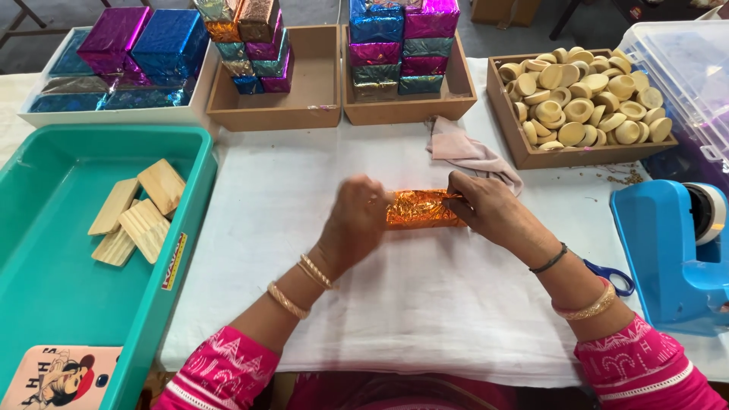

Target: The person places two small wooden discs into a rectangular wooden box and closes it. They then select a sheet of shiny orange foil, wrap the box completely, and secure the foil with clear tape.

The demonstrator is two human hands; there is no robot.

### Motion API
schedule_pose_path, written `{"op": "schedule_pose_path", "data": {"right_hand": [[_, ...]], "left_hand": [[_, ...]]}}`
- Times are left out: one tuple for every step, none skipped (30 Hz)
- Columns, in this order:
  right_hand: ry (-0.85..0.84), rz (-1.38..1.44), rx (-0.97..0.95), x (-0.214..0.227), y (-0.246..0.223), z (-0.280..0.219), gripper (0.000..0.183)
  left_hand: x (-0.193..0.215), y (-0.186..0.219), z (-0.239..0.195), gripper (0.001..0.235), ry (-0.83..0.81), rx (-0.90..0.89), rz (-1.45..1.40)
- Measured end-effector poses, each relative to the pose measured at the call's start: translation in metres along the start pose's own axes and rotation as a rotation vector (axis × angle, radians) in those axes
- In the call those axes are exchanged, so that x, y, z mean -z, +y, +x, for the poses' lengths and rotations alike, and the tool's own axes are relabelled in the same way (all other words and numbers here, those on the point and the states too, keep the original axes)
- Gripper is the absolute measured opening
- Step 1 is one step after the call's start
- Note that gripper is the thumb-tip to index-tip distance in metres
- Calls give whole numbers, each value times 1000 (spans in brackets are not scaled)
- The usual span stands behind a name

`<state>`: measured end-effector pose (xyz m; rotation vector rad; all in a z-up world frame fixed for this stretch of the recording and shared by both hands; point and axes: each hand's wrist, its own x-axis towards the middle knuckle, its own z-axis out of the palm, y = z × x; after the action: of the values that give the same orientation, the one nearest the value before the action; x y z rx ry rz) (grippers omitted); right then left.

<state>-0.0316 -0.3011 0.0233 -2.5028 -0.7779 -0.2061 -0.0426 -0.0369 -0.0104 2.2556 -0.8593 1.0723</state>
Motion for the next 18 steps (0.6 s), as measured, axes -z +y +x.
{"op": "schedule_pose_path", "data": {"right_hand": [[1,2,-2,-1,2,0,21],[11,-9,13,-2,3,0,22],[20,-21,28,-4,4,1,23],[21,-21,29,-3,4,1,23],[11,-19,4,-3,3,2,22],[0,-17,-23,-3,3,1,21],[0,-17,-24,-5,4,0,21],[5,3,-39,-6,5,0,20],[10,22,-54,-6,6,-1,19],[14,22,-54,-8,9,-1,19],[25,115,-125,-10,12,-1,19],[32,210,-195,-13,16,-2,19],[33,210,-195,-16,22,-5,19],[120,246,-150,-19,28,-8,19],[208,282,-105,-22,34,-10,21],[208,285,-109,-20,34,-11,21],[186,429,-181,-19,33,-12,23],[164,571,-254,-17,33,-14,27]], "left_hand": [[0,7,-2,21,-3,-1,0],[1,13,-4,18,-66,-182,-33],[1,20,-7,17,-129,-363,-66],[-2,23,-6,17,-129,-364,-65],[-4,26,-6,25,-176,-414,7],[-7,30,-6,33,-224,-463,76],[-10,28,-7,33,-224,-463,75],[-13,26,-7,36,-300,-417,36],[-15,23,-6,40,-376,-372,-2],[-15,24,-3,40,-375,-375,-2],[-15,24,-1,39,-383,-315,-87],[-14,24,1,39,-391,-252,-171],[-14,23,2,39,-392,-252,-171],[-13,21,4,41,-401,-218,-217],[-13,19,7,43,-411,-184,-264],[-12,18,7,43,-415,-183,-266],[-12,17,7,44,-416,-177,-290],[-12,16,7,46,-417,-172,-315]]}}
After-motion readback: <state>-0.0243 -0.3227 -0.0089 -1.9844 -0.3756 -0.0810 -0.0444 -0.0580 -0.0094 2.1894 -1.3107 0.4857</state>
